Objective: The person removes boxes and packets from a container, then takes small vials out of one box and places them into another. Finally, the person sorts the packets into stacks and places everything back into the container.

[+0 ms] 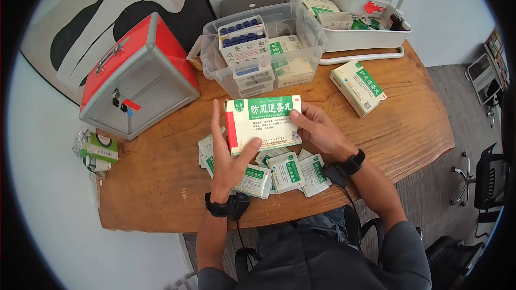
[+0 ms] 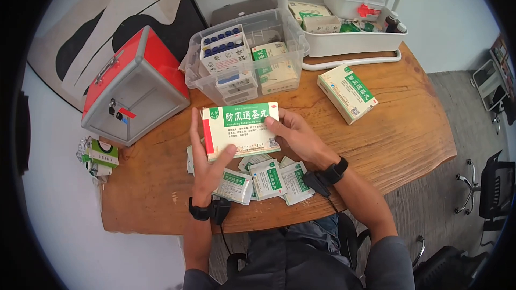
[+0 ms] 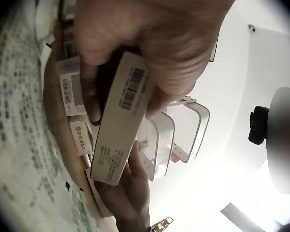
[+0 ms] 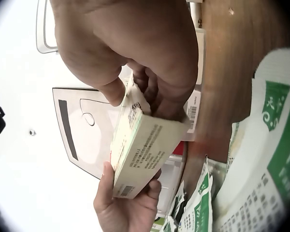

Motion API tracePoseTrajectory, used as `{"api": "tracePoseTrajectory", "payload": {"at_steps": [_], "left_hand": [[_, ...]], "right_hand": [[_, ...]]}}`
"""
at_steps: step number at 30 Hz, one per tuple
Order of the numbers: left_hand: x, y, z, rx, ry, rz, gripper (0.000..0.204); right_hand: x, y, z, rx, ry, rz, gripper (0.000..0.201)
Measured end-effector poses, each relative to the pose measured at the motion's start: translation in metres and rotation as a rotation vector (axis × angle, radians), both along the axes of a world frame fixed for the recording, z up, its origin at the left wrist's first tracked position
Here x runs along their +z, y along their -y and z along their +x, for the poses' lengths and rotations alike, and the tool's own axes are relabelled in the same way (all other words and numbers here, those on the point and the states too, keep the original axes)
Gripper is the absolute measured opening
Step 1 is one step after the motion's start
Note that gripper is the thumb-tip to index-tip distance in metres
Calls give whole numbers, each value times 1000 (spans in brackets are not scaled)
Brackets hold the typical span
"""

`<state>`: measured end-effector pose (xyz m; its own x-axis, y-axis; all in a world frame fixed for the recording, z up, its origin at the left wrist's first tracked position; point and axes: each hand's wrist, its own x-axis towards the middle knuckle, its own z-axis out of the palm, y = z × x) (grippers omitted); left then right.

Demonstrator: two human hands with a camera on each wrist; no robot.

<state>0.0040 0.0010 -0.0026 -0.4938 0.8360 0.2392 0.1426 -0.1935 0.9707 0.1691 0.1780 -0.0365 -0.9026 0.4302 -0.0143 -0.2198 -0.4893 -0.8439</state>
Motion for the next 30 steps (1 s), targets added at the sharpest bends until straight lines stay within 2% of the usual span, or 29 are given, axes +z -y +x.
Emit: {"api": "tracePoseTrajectory", "payload": {"at_steps": [3,6,7,10,11,13,18,19,21,23,25,28,30], "left_hand": [[0,2,-3,126,-134,102,92],[0,4,-5,214,-186,131,84],[1,4,-3,253,-218,134,77],[-5,5,-1,297,-212,184,76],[-8,5,-1,284,-218,180,76],[-14,6,-2,336,-285,239,80],[-19,13,2,320,-316,319,96],[-18,14,4,317,-343,344,103],[-14,15,9,297,-350,342,108],[-11,14,12,309,-344,341,118],[-9,11,14,303,-327,333,118],[-9,10,13,327,-315,332,117],[-11,9,13,339,-319,336,116]], "right_hand": [[-13,-7,2,-11,21,49,36],[4,4,-1,-46,4,-43,34],[-2,1,-1,-54,0,-47,34],[-17,-6,-1,19,-41,7,31],[-14,-5,-1,8,41,71,29],[-6,-1,0,-15,119,125,30],[-9,0,0,94,-50,-30,52],[-13,-1,-1,78,-56,-41,52],[-19,-5,-1,192,-47,-44,60],[-19,-6,0,212,-65,-84,60],[-23,-10,1,282,-73,-97,60],[-30,-5,-7,230,-218,-100,58],[-37,-6,-11,225,-225,-93,57]]}}
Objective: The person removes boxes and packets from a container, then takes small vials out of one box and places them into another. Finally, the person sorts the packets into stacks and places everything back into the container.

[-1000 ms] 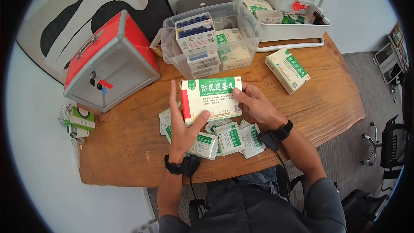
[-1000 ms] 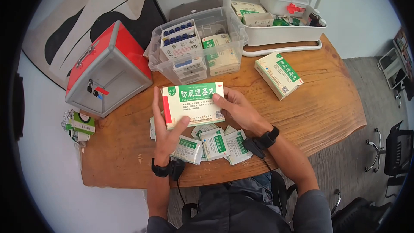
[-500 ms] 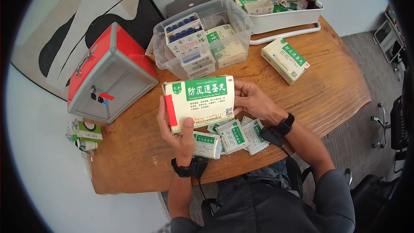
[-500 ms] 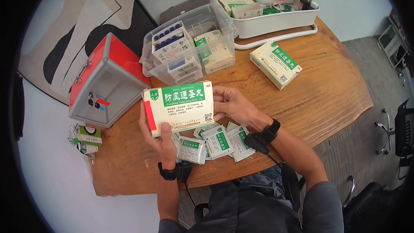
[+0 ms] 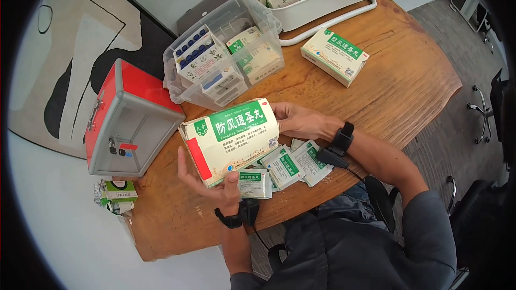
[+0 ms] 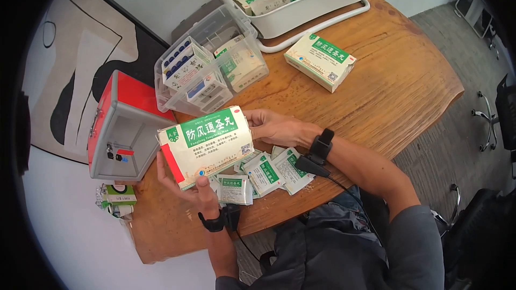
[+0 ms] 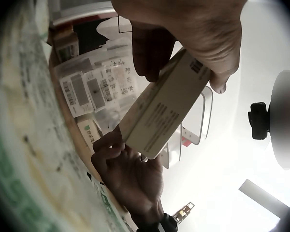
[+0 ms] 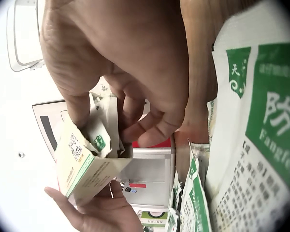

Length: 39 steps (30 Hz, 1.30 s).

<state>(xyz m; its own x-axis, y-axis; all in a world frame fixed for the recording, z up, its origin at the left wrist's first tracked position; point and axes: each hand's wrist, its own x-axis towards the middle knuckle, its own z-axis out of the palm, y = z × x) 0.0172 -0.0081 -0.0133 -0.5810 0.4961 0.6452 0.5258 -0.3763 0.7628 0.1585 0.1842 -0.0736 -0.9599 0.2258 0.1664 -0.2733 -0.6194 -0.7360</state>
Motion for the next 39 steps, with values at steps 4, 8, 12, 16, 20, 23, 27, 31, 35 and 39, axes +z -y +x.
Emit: {"api": "tracePoseTrajectory", "payload": {"at_steps": [4,8,12,16,20,23,27,31,35,39], "left_hand": [[-1,-1,0,7,16,-1,111],[-6,-1,-7,38,-18,-19,96],[-1,-3,-5,90,31,-30,83],[2,-3,-11,84,157,8,69],[4,-3,-13,60,297,41,61],[4,-3,-14,75,341,59,59],[4,-6,-13,69,366,100,57],[-1,-8,-14,16,411,64,56],[3,-7,-14,45,420,42,54],[3,-3,-24,96,439,74,50]], "right_hand": [[1,-2,-1,-23,9,-17,55],[12,-2,5,-33,88,-32,53],[25,1,6,-156,131,-58,50],[24,-3,4,-225,178,-82,49],[31,-4,6,-224,169,-116,47],[28,-7,7,-254,184,-164,48],[28,-8,7,-225,171,-222,49],[31,0,10,-192,176,-96,53],[31,-6,11,-213,215,8,56],[31,-18,16,-283,283,19,54]]}}
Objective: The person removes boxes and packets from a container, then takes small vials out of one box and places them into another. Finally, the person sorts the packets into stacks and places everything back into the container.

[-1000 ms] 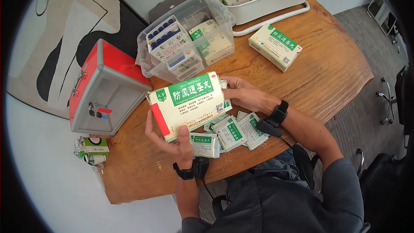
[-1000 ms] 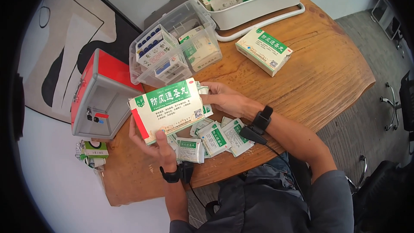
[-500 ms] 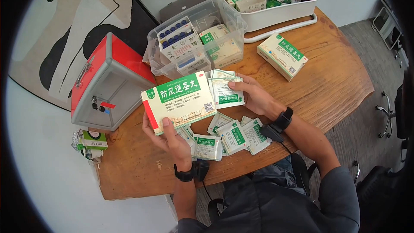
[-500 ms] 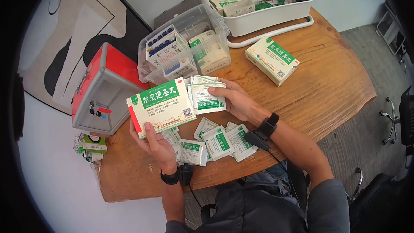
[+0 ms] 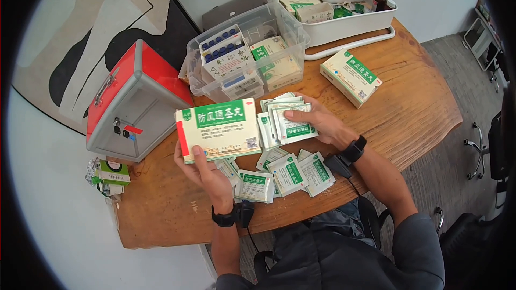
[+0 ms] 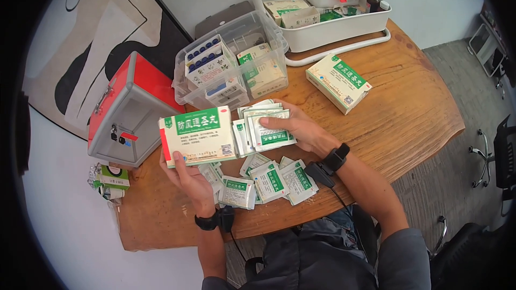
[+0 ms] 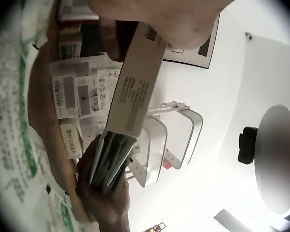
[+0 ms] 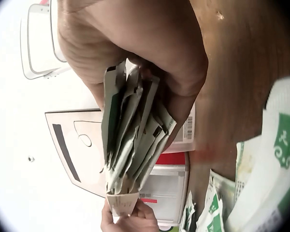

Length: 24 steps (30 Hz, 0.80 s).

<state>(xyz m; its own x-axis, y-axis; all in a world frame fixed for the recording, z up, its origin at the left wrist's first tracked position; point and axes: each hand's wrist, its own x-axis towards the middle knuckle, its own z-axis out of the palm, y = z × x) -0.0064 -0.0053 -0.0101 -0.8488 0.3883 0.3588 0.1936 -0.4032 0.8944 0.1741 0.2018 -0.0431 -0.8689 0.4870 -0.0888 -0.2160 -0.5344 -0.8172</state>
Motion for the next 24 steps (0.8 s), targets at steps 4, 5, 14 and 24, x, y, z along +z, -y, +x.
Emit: {"api": "tracePoseTrajectory", "payload": {"at_steps": [4,5,14,24], "left_hand": [[-1,1,-8,67,80,68,42],[-2,2,-10,81,96,85,38],[-3,-2,-13,112,103,70,45],[-3,-3,-13,132,99,76,46]], "right_hand": [[2,-8,2,-55,92,49,54],[5,-9,3,-70,142,75,56],[38,-21,32,-79,586,533,60],[38,-17,96,-38,877,1162,58]]}}
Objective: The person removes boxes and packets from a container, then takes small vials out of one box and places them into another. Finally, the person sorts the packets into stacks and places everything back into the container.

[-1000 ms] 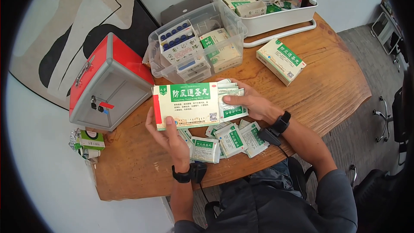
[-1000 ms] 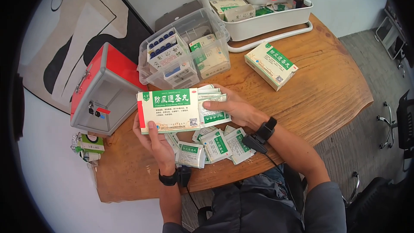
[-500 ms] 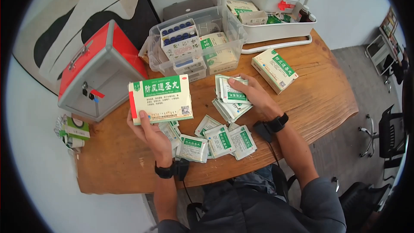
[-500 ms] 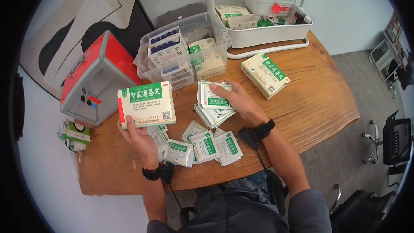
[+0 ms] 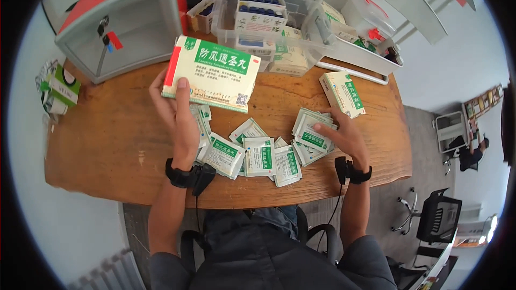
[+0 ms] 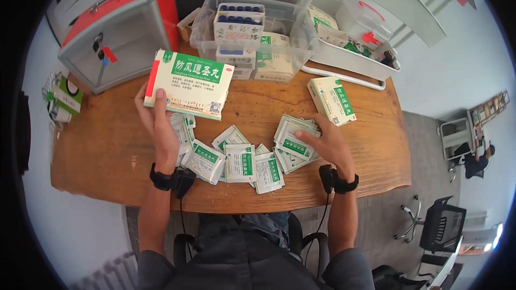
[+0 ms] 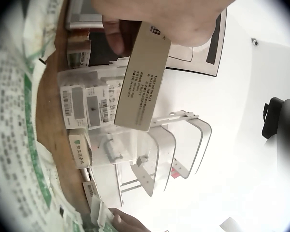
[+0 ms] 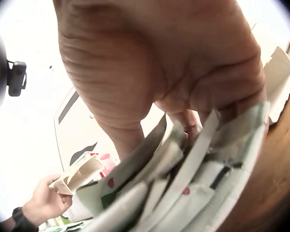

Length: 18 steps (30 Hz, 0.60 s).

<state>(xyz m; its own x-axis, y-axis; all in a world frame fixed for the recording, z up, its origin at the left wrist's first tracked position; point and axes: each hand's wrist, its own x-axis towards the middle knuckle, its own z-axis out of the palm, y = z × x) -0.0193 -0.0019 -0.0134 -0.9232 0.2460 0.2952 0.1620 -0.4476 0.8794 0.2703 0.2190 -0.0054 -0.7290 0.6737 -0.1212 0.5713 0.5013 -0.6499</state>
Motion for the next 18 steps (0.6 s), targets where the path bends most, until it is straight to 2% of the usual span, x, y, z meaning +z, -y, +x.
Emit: {"api": "tracePoseTrajectory", "payload": {"at_steps": [2,6,9,11,13,16,18], "left_hand": [[2,1,-1,-24,-1,3,43],[2,3,-2,-20,-19,-21,43],[4,2,-2,-25,-9,-21,43],[0,1,-3,0,-54,-39,50],[-2,1,-4,-2,-46,-30,50],[0,2,-3,-14,-40,-17,49],[1,3,-2,-28,-41,-14,49]], "right_hand": [[4,6,4,-24,-63,-7,57],[12,28,-2,-31,-23,40,52],[-5,27,1,-4,-95,136,49],[2,25,1,-45,-56,58,48],[8,23,2,-84,-14,-14,46],[11,26,9,-97,23,80,47],[10,30,15,-80,-22,247,54]]}}
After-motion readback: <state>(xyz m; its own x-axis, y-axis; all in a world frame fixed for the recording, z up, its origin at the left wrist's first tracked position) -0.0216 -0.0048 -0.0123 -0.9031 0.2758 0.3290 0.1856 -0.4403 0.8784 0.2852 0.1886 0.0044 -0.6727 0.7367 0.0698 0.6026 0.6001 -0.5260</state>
